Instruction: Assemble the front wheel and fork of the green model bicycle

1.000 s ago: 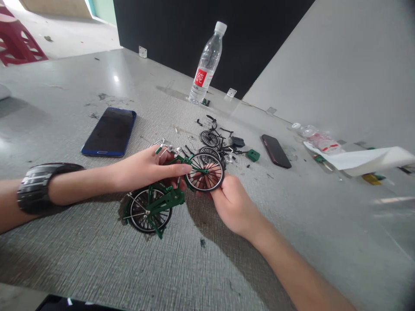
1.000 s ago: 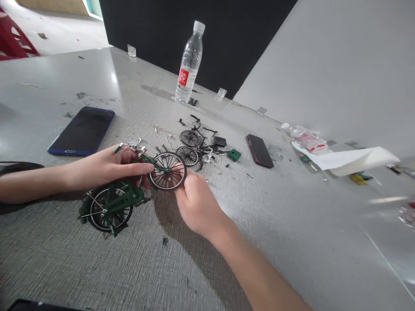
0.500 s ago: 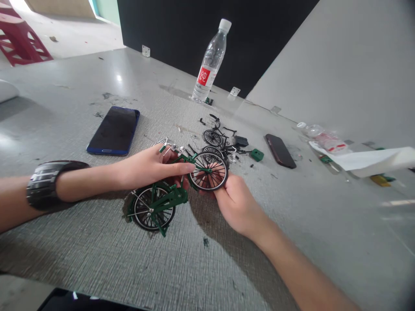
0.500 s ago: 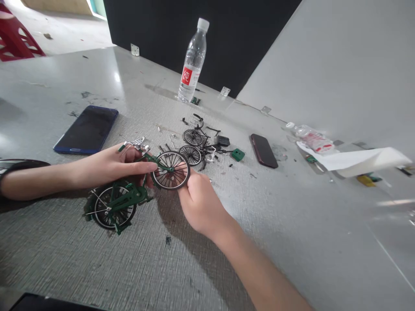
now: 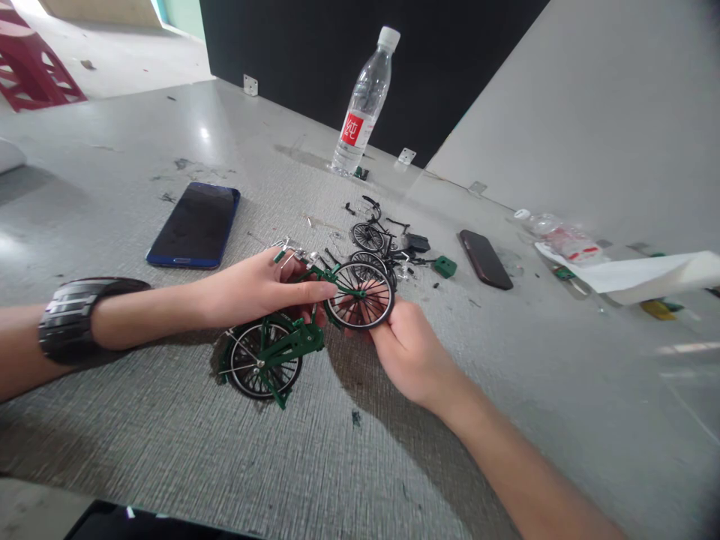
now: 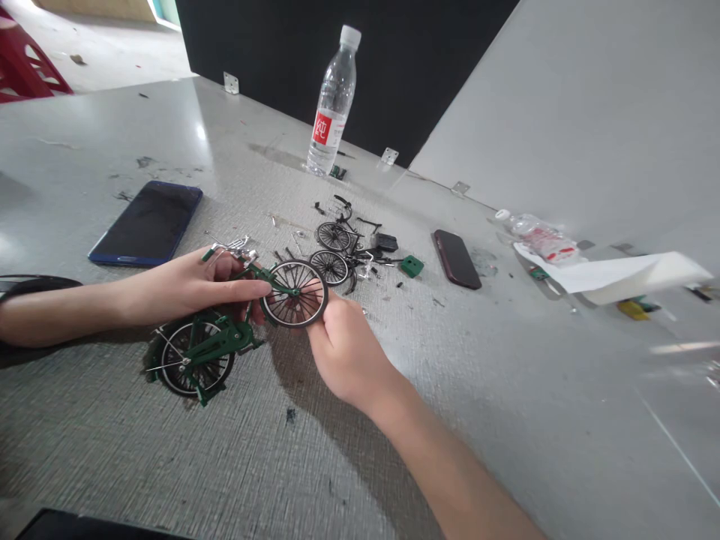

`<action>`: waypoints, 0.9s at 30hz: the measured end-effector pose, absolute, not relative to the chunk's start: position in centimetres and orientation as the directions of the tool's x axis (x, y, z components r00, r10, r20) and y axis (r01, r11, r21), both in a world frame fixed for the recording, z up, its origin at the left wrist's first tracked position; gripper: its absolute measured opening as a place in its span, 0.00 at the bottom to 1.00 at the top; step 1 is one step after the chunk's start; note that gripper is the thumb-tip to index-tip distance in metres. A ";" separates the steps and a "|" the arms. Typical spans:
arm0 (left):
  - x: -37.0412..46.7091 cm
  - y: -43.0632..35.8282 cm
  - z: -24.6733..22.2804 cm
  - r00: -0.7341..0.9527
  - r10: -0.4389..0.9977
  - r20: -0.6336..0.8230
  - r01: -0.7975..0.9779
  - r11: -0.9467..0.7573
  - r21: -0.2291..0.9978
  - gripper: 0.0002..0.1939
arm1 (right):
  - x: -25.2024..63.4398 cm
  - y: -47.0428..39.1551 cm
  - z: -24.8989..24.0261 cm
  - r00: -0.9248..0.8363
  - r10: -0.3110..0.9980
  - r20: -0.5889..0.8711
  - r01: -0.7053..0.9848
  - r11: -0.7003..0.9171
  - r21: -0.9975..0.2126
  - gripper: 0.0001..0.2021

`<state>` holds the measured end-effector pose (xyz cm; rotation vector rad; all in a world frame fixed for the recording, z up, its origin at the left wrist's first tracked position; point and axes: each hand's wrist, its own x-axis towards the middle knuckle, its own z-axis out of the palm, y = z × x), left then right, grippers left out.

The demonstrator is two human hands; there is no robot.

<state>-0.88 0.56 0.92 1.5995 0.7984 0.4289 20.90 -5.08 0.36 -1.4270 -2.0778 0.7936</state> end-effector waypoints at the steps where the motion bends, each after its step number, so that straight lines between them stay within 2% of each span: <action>1: -0.9 0.6 0.9 0.691 0.703 -0.166 0.255 -0.023 0.967 0.19 | 20.9 -5.1 0.4 -0.329 0.942 0.068 0.651 0.278 -0.706 0.11; 15: -1.2 0.6 0.8 0.685 0.696 -0.216 0.285 0.016 0.958 0.21 | 21.1 -5.1 0.5 -0.359 0.922 0.145 0.645 0.357 -0.675 0.12; 21: -1.1 0.5 1.0 0.685 0.691 -0.229 0.273 0.048 0.961 0.21 | 20.4 -5.1 0.1 -0.253 0.942 0.221 0.451 0.317 -0.834 0.07; 27: -1.0 0.5 1.0 0.711 0.683 -0.164 0.196 0.032 0.980 0.16 | 20.3 -4.9 -0.4 -0.239 0.952 0.191 0.265 0.253 -0.930 0.02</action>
